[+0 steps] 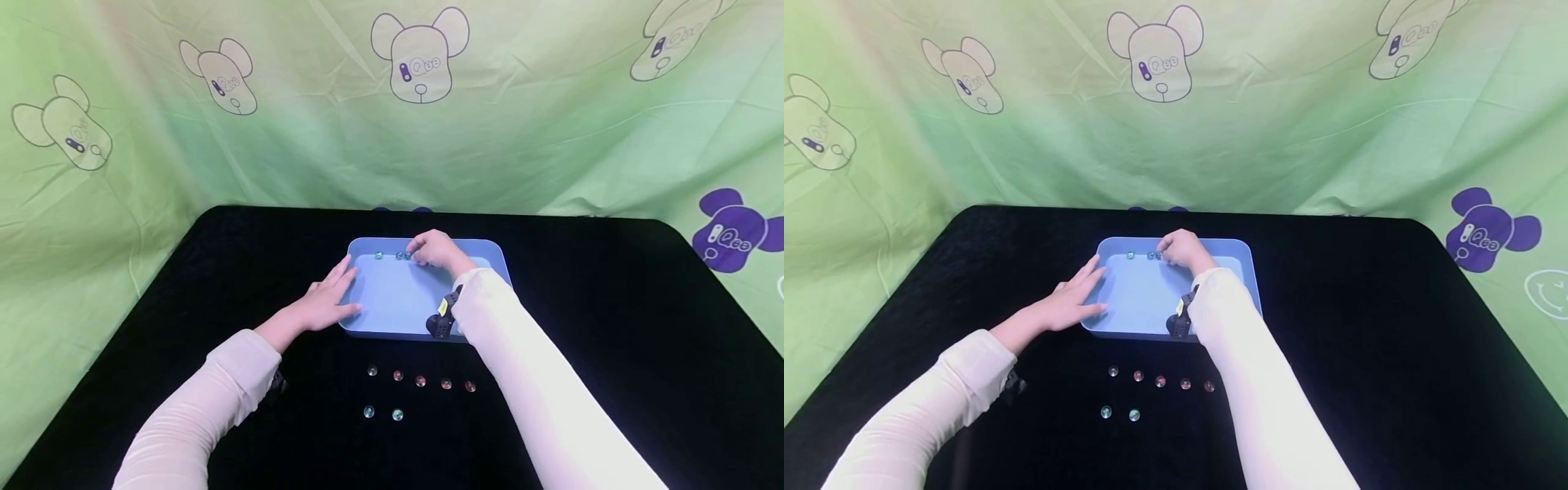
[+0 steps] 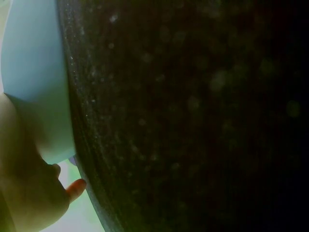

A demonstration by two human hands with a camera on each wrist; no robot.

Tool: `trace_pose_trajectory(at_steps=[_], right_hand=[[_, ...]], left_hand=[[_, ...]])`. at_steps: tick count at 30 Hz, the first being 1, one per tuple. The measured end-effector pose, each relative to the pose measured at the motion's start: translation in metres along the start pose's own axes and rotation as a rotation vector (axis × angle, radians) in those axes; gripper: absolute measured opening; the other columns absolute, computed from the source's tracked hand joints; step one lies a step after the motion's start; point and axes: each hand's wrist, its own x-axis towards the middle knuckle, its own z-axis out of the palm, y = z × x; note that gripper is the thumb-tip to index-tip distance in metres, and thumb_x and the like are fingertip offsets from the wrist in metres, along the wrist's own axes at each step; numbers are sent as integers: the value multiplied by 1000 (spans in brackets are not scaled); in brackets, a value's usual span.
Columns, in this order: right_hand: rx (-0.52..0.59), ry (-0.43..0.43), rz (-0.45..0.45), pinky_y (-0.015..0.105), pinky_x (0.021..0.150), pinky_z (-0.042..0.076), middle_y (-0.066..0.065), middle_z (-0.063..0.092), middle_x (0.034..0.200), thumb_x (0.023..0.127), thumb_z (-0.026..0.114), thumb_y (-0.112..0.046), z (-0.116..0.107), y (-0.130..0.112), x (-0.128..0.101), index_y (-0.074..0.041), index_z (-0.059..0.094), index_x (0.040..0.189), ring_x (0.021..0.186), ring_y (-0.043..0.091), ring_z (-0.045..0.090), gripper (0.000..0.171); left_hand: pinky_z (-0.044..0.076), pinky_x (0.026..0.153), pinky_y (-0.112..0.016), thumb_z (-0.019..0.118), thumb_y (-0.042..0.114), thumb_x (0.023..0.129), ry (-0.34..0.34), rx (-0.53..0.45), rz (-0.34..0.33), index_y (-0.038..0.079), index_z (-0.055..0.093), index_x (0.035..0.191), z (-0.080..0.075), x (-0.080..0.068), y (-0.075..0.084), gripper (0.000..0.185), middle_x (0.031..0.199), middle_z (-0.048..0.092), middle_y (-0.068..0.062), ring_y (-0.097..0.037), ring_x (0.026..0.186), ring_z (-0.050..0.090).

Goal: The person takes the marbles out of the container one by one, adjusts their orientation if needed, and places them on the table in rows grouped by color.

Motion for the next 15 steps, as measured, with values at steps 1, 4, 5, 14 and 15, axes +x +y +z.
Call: trace_pose_trajectory(at_steps=[1, 4, 5, 14, 15], right_hand=[[-6, -6, 0, 23, 50, 37, 6, 58, 67, 77, 56, -2, 0, 1, 0, -3, 63, 99, 62, 12, 50, 23], [-13, -19, -7, 23, 51, 38, 6, 58, 68, 77, 56, -2, -1, 3, 1, -3, 63, 101, 64, 13, 51, 25], [-19, -22, -13, 23, 52, 38, 6, 59, 69, 77, 56, -2, -1, 3, 1, -3, 63, 101, 65, 13, 51, 25], [-80, -9, -81, 23, 53, 38, 5, 61, 72, 78, 56, -4, 2, 5, 4, -3, 64, 101, 63, 13, 53, 24], [-92, -7, -88, 23, 53, 38, 5, 61, 72, 79, 56, -4, 3, 5, 5, -3, 64, 100, 62, 13, 53, 23]], left_hand=[[17, 92, -50, 45, 40, 86, 1, -2, 2, 6, 11, 139, 0, 0, 0, 71, 143, -12, -4, -21, 129, -3], [17, 92, -50, 45, 40, 86, 0, -6, 4, 6, 11, 139, 1, 0, 0, 71, 143, -12, -4, -22, 129, -3], [17, 92, -50, 45, 41, 86, 1, -6, 5, 6, 11, 139, 1, 1, 0, 72, 143, -12, -4, -22, 129, -3], [18, 92, -51, 46, 40, 86, 8, -7, 0, 6, 12, 139, 0, 0, -1, 72, 143, -11, -5, -21, 129, -2], [18, 92, -51, 47, 40, 86, 9, -7, -1, 6, 12, 139, 0, 0, -1, 72, 143, -11, -5, -21, 129, -2]])
